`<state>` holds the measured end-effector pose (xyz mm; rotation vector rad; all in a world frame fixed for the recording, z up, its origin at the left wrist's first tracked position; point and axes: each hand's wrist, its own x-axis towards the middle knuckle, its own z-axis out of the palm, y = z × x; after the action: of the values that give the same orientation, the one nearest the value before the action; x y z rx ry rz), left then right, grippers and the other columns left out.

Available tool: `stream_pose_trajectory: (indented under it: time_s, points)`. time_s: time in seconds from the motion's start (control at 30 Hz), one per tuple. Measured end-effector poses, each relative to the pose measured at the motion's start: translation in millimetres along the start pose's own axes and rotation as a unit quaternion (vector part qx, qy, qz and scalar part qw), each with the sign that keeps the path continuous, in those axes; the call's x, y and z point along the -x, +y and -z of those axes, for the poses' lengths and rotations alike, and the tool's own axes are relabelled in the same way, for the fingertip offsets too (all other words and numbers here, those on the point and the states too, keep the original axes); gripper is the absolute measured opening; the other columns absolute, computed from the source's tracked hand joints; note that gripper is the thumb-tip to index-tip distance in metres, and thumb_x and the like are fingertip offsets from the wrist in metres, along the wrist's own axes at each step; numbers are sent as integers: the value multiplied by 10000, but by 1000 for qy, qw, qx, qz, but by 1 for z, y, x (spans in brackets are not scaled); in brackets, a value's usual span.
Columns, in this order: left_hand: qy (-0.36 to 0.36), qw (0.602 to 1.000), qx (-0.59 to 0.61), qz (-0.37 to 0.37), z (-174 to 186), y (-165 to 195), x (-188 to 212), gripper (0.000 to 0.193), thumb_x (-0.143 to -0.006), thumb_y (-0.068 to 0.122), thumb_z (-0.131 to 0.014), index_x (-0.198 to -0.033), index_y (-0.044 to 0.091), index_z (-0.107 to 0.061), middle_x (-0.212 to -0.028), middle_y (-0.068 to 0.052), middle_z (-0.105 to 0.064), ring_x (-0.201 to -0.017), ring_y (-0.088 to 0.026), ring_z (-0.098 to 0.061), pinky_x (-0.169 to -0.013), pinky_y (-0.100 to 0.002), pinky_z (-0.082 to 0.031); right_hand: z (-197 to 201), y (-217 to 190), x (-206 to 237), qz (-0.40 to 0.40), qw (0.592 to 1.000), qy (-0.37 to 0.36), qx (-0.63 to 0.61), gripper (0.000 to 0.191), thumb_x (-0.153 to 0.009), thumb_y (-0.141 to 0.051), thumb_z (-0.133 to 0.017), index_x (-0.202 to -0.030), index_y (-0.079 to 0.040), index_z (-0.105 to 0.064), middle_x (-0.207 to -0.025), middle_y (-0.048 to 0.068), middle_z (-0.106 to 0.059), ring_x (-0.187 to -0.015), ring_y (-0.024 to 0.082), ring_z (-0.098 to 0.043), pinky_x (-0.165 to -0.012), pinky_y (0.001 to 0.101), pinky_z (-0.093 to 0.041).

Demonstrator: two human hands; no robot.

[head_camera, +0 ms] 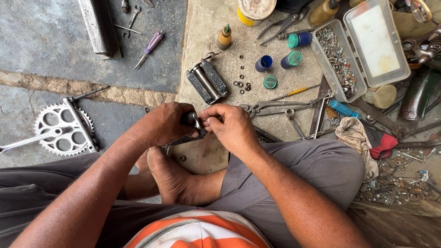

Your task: The person sits on the floor and assembles a bicycle pedal by inserting ball bearings and washers into the pedal body. They use their hands to place the small parts and a hammer to tap components into place.

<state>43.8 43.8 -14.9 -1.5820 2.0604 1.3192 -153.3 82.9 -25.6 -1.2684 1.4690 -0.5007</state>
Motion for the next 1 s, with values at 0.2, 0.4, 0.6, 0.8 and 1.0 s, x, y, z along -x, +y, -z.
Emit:
stream_pose_trajectory:
  time_s: [0.2, 0.4, 0.6, 0.8, 1.0]
  points:
    - [-25, 999, 32, -6, 1, -1, -1, 483, -734, 409, -858, -1100, 125, -722, -920, -89, -788, -909, -257, -759, -831, -420, -586, 2, -10, 3, -15, 999, -6, 37, 180, -889, -79, -673, -1028, -94, -788, -861, 40, -812, -780, 100, -794, -720, 258, -631]
    - [-37, 998, 41, -4, -1, 0, -2, 472, -748, 402, -853, -1111, 131, -719, -924, -72, -791, -916, -229, -763, -845, -401, -591, 3, -12, 4, -12, 998, -4, 56, 157, -866, -95, -717, -1004, -101, -790, -843, 33, -807, -756, 103, -787, -699, 264, -621]
    - [-38, 997, 69, -21, 3, 0, -1, 465, -737, 385, -861, -1091, 116, -725, -911, -78, -793, -896, -236, -764, -822, -404, -584, 4, 1, 0, -20, 1000, -11, -19, 153, -872, -61, -724, -1017, -57, -772, -840, 34, -798, -729, 95, -763, -678, 250, -620]
    - [-40, 995, 84, -32, 12, 1, 4, 437, -718, 382, -864, -1055, 135, -736, -897, -63, -796, -878, -231, -765, -800, -399, -578, 2, 16, -8, -43, 989, -62, -131, 212, -873, -36, -739, -1083, -8, -743, -898, 46, -772, -748, 87, -718, -668, 237, -617]
    - [-48, 995, 79, -48, 15, 2, 7, 412, -715, 359, -870, -1031, 132, -735, -890, -60, -789, -869, -232, -758, -802, -398, -573, 1, 20, -10, -52, 983, -93, -150, 206, -872, -33, -759, -1072, 4, -727, -874, 46, -749, -731, 91, -688, -660, 238, -591]
